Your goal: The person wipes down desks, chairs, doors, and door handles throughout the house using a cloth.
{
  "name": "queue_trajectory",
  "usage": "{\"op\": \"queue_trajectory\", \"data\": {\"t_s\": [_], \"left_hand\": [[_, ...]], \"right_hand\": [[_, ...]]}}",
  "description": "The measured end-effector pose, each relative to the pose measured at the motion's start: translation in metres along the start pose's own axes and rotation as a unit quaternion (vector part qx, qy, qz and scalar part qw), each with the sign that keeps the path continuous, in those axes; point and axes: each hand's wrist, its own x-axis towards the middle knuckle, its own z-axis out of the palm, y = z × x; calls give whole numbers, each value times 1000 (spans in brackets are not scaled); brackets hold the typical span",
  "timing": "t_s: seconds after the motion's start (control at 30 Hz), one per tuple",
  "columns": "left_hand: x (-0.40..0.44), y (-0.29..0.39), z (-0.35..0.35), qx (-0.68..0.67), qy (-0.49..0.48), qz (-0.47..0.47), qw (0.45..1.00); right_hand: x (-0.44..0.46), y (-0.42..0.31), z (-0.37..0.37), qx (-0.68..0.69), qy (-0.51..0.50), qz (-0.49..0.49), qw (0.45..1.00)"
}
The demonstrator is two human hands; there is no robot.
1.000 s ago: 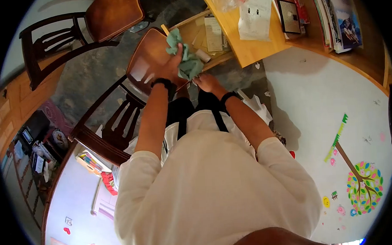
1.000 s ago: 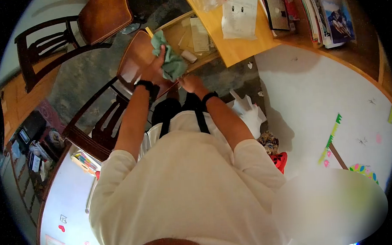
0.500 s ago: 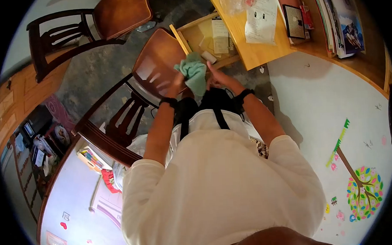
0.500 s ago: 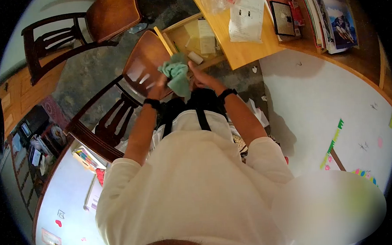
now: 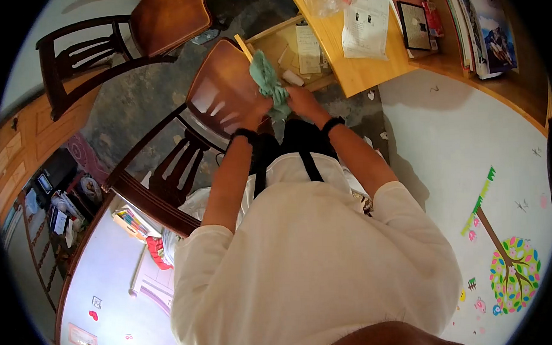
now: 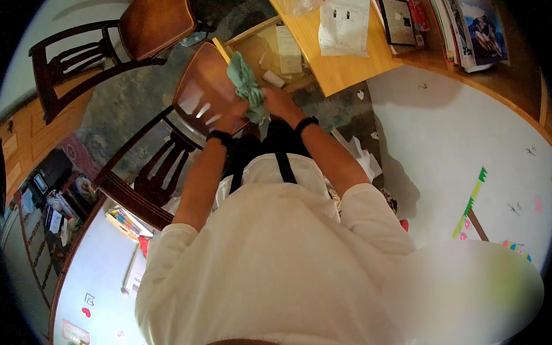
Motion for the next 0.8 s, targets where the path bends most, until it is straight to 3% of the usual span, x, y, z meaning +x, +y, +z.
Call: {"op": "queue_trajectory", "data": {"t_s": [0.07, 0.2, 0.27, 0.37, 0.43, 0.47, 0.63, 0.8], "left_hand": [[-4, -29, 15, 36, -2, -5, 999], [7, -43, 16, 80, 36, 32, 996], [12, -30, -2, 105, 72, 57, 990], [21, -8, -25, 144, 112, 82, 980], [22, 1, -32, 183, 122, 90, 971], [20, 3, -32, 205, 122, 90, 967], [8, -29, -18, 304, 94, 102, 942], [-28, -64, -4, 356, 53, 128, 924]], "right_hand": [[-14, 21, 8, -44, -47, 10, 998], [-17, 44, 26, -70, 5, -31, 997], [-11, 37, 25, -69, 14, -39, 997], [14, -8, -4, 18, -5, 25, 1000], [26, -23, -10, 4, 107, -90, 990], [27, -26, -11, 4, 108, -90, 990], [15, -13, 2, -82, -35, -65, 994], [-45, -24, 1, -160, -82, -117, 977]]}}
